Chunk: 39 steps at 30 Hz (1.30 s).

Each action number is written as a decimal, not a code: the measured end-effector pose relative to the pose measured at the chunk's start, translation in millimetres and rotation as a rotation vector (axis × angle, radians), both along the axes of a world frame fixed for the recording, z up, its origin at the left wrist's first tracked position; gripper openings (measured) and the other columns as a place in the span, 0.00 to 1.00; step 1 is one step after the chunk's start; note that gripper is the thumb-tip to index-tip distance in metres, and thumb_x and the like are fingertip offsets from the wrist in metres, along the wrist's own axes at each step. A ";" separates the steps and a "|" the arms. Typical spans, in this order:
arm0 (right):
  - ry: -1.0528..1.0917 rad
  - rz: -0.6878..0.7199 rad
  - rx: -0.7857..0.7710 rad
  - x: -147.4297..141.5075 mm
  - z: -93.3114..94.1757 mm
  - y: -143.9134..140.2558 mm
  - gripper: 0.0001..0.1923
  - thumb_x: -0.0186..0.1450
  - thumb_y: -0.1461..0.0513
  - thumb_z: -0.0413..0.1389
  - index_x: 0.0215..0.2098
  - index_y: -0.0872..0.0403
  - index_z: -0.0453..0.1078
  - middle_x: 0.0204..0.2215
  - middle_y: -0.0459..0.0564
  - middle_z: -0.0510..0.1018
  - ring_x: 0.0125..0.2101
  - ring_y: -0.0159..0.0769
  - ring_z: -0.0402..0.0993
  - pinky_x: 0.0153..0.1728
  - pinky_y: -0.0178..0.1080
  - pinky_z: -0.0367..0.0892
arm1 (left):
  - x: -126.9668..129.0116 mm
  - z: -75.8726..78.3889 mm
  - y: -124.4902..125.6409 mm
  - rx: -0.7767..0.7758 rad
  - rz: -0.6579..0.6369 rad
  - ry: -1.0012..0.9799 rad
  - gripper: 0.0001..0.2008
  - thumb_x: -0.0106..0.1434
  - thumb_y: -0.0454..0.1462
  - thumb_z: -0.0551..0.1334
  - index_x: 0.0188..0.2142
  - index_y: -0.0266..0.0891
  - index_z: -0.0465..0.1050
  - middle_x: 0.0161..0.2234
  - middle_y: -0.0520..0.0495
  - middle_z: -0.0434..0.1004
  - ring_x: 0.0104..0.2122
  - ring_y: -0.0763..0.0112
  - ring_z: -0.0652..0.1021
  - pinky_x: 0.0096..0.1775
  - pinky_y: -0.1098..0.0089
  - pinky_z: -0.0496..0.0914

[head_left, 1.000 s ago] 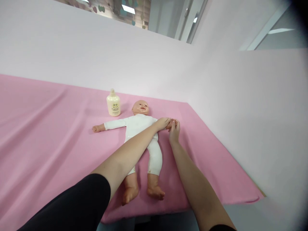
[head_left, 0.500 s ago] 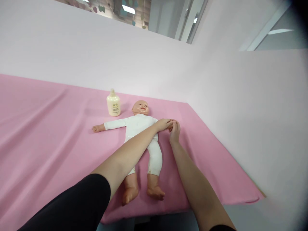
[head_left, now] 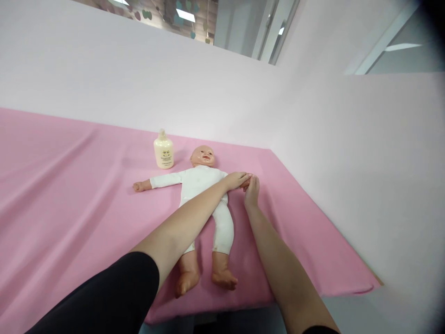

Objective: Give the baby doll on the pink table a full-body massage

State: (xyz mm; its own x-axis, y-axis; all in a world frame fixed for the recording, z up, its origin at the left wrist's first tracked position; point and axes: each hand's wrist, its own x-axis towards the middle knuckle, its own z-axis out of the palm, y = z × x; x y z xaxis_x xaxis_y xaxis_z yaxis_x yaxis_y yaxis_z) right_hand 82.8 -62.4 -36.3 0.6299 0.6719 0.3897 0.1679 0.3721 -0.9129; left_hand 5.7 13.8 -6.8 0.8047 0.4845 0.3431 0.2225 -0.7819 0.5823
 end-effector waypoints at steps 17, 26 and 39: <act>0.048 0.098 0.008 -2.7 3.4 -2.4 0.20 0.57 0.53 0.58 0.43 0.55 0.63 0.32 0.44 0.70 0.23 0.26 0.62 0.21 0.31 0.59 | 2.1 -4.2 2.6 -0.123 0.087 -0.074 0.26 0.70 0.41 0.39 0.34 0.33 0.72 0.31 0.45 0.77 0.32 0.70 0.75 0.39 0.71 0.67; 0.243 -0.069 -0.035 7.8 0.3 4.0 0.17 0.63 0.49 0.46 0.36 0.54 0.63 0.24 0.42 0.70 0.17 0.25 0.60 0.17 0.30 0.54 | 1.5 -4.4 0.5 -0.042 0.014 0.072 0.22 0.64 0.52 0.51 0.41 0.37 0.72 0.35 0.47 0.77 0.34 0.67 0.75 0.39 0.70 0.66; 0.016 0.061 0.003 3.8 -3.5 3.4 0.26 0.61 0.50 0.50 0.54 0.53 0.63 0.56 0.55 0.66 0.48 0.38 0.69 0.36 0.36 0.68 | -0.6 -0.7 -2.5 0.050 0.003 -0.045 0.13 0.65 0.40 0.52 0.43 0.37 0.70 0.39 0.45 0.77 0.38 0.66 0.76 0.44 0.69 0.68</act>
